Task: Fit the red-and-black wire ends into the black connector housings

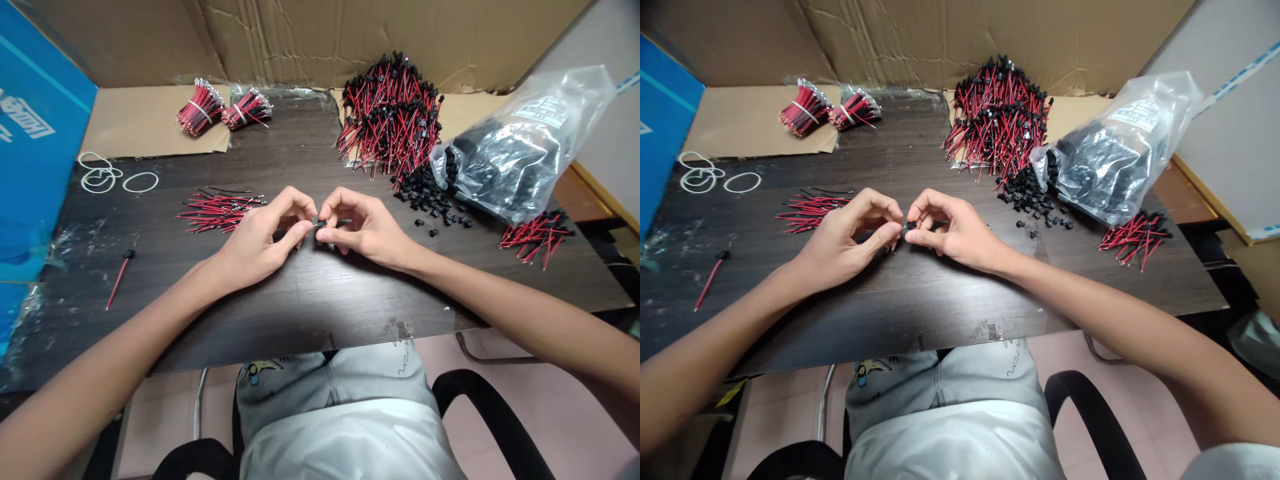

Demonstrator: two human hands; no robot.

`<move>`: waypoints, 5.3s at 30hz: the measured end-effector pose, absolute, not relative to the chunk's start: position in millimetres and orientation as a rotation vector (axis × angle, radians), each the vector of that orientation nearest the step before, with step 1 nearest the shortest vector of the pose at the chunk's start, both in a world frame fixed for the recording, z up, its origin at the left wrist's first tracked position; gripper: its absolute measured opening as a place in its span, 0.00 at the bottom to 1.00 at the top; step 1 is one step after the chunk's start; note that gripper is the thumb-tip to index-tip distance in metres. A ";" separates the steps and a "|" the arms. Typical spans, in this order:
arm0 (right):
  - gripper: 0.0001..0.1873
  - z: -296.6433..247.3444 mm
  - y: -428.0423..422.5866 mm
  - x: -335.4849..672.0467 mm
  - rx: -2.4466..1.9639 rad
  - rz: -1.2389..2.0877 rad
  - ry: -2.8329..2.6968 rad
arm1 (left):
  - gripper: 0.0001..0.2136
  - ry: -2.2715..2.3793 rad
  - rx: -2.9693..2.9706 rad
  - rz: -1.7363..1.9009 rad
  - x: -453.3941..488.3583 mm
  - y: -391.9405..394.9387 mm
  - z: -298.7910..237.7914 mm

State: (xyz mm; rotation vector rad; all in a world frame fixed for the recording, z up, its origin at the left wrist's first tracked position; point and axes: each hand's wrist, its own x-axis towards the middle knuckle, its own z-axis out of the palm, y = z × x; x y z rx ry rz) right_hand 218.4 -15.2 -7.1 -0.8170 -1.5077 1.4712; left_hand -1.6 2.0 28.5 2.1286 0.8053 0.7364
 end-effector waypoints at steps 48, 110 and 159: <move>0.22 -3.5 -10.9 214.7 -0.909 1.540 -1.325 | 0.08 0.793 2.524 0.887 0.5 4.4 11.4; 0.22 -2.2 -7.1 224.7 -1.042 1.232 -1.358 | 0.04 1.017 2.852 0.487 -47.2 45.3 38.8; 0.25 6.4 -20.4 209.0 -0.780 1.481 -1.260 | 0.07 0.501 3.018 1.211 -11.0 17.5 18.0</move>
